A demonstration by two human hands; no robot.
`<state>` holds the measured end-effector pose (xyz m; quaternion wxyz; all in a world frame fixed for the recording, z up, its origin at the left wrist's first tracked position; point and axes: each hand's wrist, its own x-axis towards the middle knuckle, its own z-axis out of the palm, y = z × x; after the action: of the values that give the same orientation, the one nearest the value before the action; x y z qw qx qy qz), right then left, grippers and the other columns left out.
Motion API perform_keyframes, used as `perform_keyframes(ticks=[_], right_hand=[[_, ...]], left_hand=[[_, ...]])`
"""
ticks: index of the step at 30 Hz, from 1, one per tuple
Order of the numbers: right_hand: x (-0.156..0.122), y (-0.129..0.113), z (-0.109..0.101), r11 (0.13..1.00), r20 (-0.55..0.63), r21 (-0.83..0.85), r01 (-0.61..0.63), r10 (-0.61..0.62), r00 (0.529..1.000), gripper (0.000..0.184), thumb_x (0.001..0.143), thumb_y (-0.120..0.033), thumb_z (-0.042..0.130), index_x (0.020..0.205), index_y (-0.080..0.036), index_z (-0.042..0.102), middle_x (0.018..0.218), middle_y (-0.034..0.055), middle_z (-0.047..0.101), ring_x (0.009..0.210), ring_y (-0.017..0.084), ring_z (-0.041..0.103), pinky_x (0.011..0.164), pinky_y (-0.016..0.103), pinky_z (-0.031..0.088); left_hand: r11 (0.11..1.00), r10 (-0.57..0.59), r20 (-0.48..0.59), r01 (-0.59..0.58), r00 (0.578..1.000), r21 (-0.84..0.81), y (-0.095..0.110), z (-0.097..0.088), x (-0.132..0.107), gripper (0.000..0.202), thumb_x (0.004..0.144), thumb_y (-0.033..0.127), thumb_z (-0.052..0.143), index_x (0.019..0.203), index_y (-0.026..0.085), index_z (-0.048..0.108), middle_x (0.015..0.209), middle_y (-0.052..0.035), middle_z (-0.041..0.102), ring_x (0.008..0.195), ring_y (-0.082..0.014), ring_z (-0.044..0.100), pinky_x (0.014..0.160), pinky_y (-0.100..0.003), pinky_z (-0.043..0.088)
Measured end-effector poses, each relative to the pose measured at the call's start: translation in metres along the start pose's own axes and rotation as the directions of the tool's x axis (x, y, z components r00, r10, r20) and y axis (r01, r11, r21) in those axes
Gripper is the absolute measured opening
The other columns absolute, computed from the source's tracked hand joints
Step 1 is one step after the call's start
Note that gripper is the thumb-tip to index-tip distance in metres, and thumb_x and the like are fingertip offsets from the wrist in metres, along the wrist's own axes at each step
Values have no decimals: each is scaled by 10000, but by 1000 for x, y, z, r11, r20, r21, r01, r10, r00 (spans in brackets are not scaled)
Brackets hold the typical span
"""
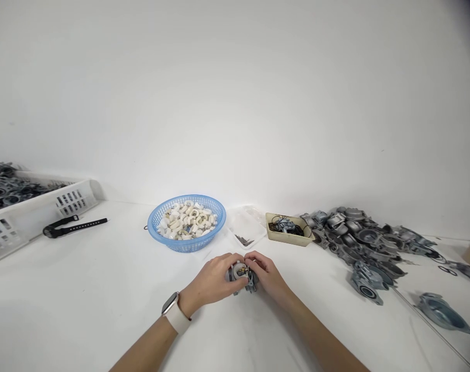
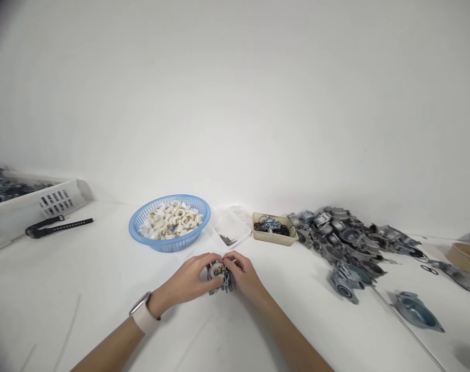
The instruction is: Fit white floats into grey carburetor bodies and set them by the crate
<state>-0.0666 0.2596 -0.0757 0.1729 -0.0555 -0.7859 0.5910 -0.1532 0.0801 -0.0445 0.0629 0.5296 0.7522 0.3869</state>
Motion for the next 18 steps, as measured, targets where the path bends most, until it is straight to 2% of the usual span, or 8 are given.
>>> perform_keyframes(ticks=[18], right_hand=[[3, 5, -2, 1000, 51, -28, -14, 16, 999, 396, 906, -537, 588, 912, -159, 707, 904, 78, 684, 894, 234, 607, 828, 344, 453]], left_hand=[[1000, -1, 25, 1, 1000, 13, 1, -3, 0, 237, 855, 348, 628, 1088, 302, 623, 970, 28, 684, 853, -183, 611, 741, -286, 421]])
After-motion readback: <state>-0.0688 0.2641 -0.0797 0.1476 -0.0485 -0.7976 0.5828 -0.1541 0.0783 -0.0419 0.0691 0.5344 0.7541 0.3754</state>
